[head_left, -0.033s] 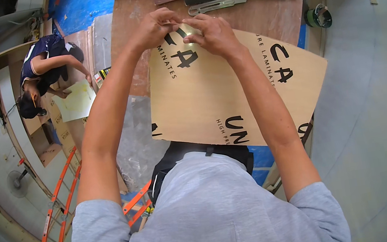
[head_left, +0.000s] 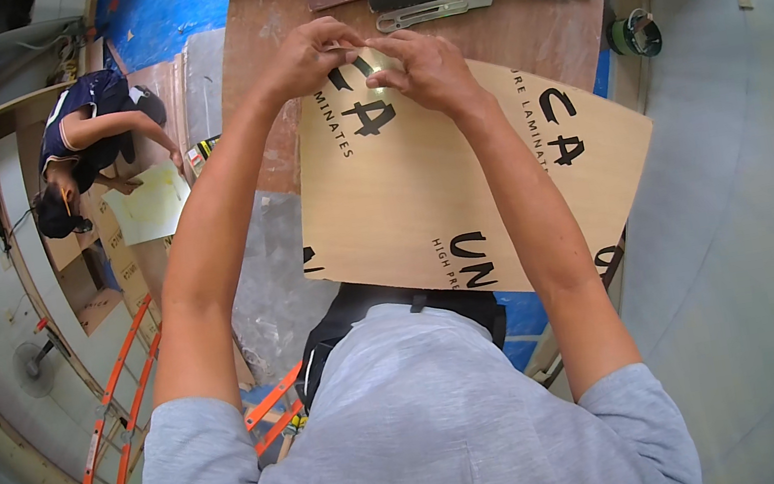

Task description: The person applies a laminate sheet to a wooden board by applying glue to the edges, positioning the sheet, and rubbing a wooden block across the surface to secure the adhesion.

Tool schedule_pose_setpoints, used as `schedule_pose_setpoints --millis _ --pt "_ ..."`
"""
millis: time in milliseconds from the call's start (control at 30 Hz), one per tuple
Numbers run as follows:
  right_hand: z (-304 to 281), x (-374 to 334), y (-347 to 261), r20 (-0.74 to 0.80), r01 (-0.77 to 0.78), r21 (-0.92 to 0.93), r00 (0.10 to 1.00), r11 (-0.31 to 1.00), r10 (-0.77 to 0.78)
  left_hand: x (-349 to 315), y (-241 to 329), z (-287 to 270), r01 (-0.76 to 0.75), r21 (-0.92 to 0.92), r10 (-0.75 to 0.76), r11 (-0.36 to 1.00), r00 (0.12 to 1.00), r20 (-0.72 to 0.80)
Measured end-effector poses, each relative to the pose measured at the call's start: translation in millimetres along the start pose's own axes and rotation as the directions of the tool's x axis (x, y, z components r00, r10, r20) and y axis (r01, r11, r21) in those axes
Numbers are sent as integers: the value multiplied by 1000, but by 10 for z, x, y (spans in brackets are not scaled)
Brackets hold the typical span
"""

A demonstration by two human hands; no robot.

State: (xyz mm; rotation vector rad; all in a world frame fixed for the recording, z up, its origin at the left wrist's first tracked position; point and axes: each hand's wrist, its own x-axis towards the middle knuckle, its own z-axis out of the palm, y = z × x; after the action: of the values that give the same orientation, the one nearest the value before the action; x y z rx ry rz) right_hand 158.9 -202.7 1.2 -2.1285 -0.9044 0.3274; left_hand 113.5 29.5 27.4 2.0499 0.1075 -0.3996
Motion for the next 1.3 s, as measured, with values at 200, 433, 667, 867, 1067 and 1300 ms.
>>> schedule_pose_setpoints --millis 200,433,667,867,1067,1300 --pt "-151 16 -133 75 -77 16 994 997 75 -73 -51 -168 212 -156 -211 965 977 20" --pt "-104 279 -36 245 -390 204 909 898 338 -56 -148 -87 203 -423 -241 883 970 -38" --pt "-44 558 -31 346 -514 231 837 826 424 6 -314 -43 196 -551 -267 811 962 -51" --pt "-105 634 68 437 -508 214 814 835 383 -147 -168 27 181 -755 -365 631 927 -83" --pt "-64 614 12 420 -550 300 810 780 409 -345 -346 76 148 -868 -445 474 891 -91" --pt "-67 649 -11 435 -483 184 821 856 370 -296 -315 144 29 -842 -379 539 901 -211"
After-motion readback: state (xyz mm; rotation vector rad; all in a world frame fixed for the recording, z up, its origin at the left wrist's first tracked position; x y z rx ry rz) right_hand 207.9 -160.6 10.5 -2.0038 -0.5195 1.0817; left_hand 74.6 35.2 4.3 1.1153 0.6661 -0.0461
